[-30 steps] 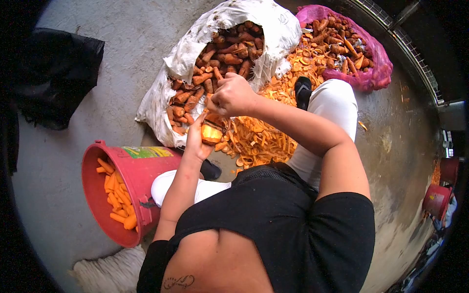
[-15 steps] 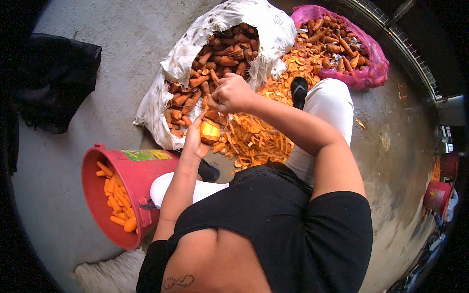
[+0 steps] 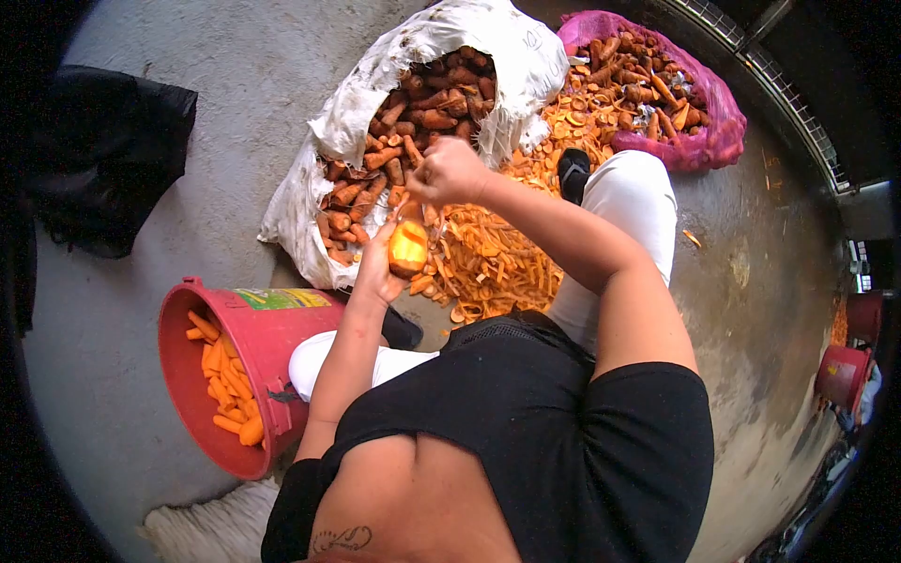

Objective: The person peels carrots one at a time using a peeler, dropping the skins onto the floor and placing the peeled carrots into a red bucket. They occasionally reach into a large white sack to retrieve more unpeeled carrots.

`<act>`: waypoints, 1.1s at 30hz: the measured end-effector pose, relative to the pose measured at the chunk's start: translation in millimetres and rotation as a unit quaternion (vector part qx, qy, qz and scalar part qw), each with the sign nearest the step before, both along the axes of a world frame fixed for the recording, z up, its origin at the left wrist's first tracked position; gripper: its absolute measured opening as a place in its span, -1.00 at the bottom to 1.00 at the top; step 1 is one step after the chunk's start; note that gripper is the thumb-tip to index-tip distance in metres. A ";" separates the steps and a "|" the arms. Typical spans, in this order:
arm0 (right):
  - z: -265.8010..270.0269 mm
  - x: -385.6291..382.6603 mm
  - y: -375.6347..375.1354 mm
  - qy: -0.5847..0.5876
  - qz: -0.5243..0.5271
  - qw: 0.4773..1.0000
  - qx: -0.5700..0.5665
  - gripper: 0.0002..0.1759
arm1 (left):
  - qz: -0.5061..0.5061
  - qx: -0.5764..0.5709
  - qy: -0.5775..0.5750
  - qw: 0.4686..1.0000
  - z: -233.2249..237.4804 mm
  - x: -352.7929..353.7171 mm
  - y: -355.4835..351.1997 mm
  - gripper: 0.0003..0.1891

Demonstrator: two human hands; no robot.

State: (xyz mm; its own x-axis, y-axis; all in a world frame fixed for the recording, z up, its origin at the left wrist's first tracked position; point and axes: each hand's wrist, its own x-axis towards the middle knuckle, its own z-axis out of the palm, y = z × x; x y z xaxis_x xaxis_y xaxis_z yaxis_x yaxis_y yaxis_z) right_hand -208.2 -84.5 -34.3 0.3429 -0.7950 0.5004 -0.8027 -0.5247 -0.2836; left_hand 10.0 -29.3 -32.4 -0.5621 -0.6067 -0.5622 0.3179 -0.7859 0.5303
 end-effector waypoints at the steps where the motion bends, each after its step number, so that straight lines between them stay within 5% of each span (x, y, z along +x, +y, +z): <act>1: -2.5 -16.6 -8.6 0.040 -0.012 0.999 -0.013 -0.62 | -0.023 0.008 -0.011 1.000 -5.2 5.6 2.6 -0.62; 3: 9.7 -77.0 -29.5 -0.024 -0.206 0.947 0.244 -0.59 | -0.040 0.011 -0.004 0.999 14.4 17.6 14.9 -0.60; 5: 35.7 -89.0 -30.7 0.081 -0.247 0.960 0.106 -0.55 | -0.037 0.021 0.035 0.999 8.3 23.9 15.6 -0.59; 8: 40.0 -86.5 -27.6 0.071 -0.279 0.950 0.119 -0.52 | -0.028 0.062 0.088 0.994 5.1 20.7 10.4 -0.57; 13: 78.7 -36.8 10.8 -0.133 -0.144 0.952 0.236 -0.57 | 0.014 0.048 0.064 0.997 19.6 16.3 2.3 -0.57; 17: 62.7 -11.2 41.4 -0.040 0.017 0.998 0.039 -0.67 | 0.007 0.075 0.108 0.991 13.7 8.4 1.0 -0.59; 18: 59.9 -0.3 47.4 -0.071 0.036 0.995 0.067 -0.68 | -0.004 0.105 0.165 0.981 5.1 7.5 -2.3 -0.64; 21: 54.7 23.6 48.0 -0.066 0.109 0.991 0.032 -0.66 | 0.047 0.123 0.074 0.989 -8.1 0.0 -3.3 -0.68; 33: 51.7 30.9 36.9 -0.088 0.104 0.991 -0.012 -0.63 | 0.077 0.130 0.059 0.987 3.5 -8.2 -0.1 -0.65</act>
